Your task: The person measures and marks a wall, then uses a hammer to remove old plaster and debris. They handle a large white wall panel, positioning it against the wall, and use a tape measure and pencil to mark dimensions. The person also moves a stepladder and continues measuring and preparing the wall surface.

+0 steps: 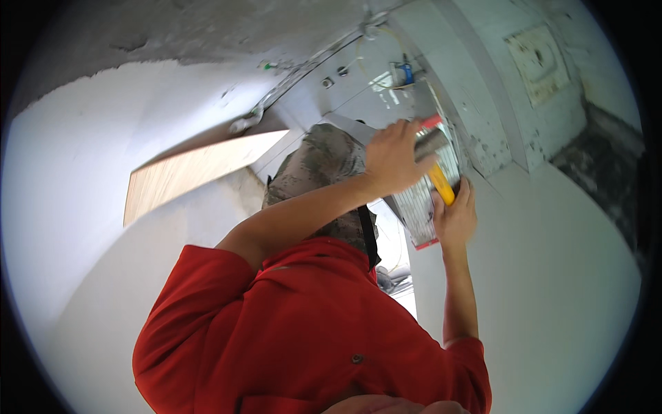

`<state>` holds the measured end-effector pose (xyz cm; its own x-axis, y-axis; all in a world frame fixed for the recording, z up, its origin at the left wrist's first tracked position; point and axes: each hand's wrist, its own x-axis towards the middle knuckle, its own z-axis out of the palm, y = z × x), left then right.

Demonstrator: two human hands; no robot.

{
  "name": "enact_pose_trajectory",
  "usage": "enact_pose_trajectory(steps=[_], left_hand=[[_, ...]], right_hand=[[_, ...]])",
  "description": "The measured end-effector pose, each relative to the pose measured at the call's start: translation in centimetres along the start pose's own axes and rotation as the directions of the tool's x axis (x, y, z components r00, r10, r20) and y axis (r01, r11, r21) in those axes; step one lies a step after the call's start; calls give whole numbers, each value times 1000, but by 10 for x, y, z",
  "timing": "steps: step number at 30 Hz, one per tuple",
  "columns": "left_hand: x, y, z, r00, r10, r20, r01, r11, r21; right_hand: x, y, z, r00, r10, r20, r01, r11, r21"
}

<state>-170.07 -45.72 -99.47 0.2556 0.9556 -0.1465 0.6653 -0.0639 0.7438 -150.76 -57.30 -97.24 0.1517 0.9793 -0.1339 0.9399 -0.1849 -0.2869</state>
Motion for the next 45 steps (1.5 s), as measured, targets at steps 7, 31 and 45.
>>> enact_pose_trajectory(steps=[7,31,45], left_hand=[[-7,-7,9,999,36,10,-37,999,31],[-46,-46,28,713,689,129,-653,585,480],[108,-67,-38,563,806,183,-690,337,640]], right_hand=[[-24,-8,14,950,-75,-303,55,996,-75],[-426,13,548,357,642,679,-147,-679,719],[-316,-107,915,355,504,787,-932,122,342]])
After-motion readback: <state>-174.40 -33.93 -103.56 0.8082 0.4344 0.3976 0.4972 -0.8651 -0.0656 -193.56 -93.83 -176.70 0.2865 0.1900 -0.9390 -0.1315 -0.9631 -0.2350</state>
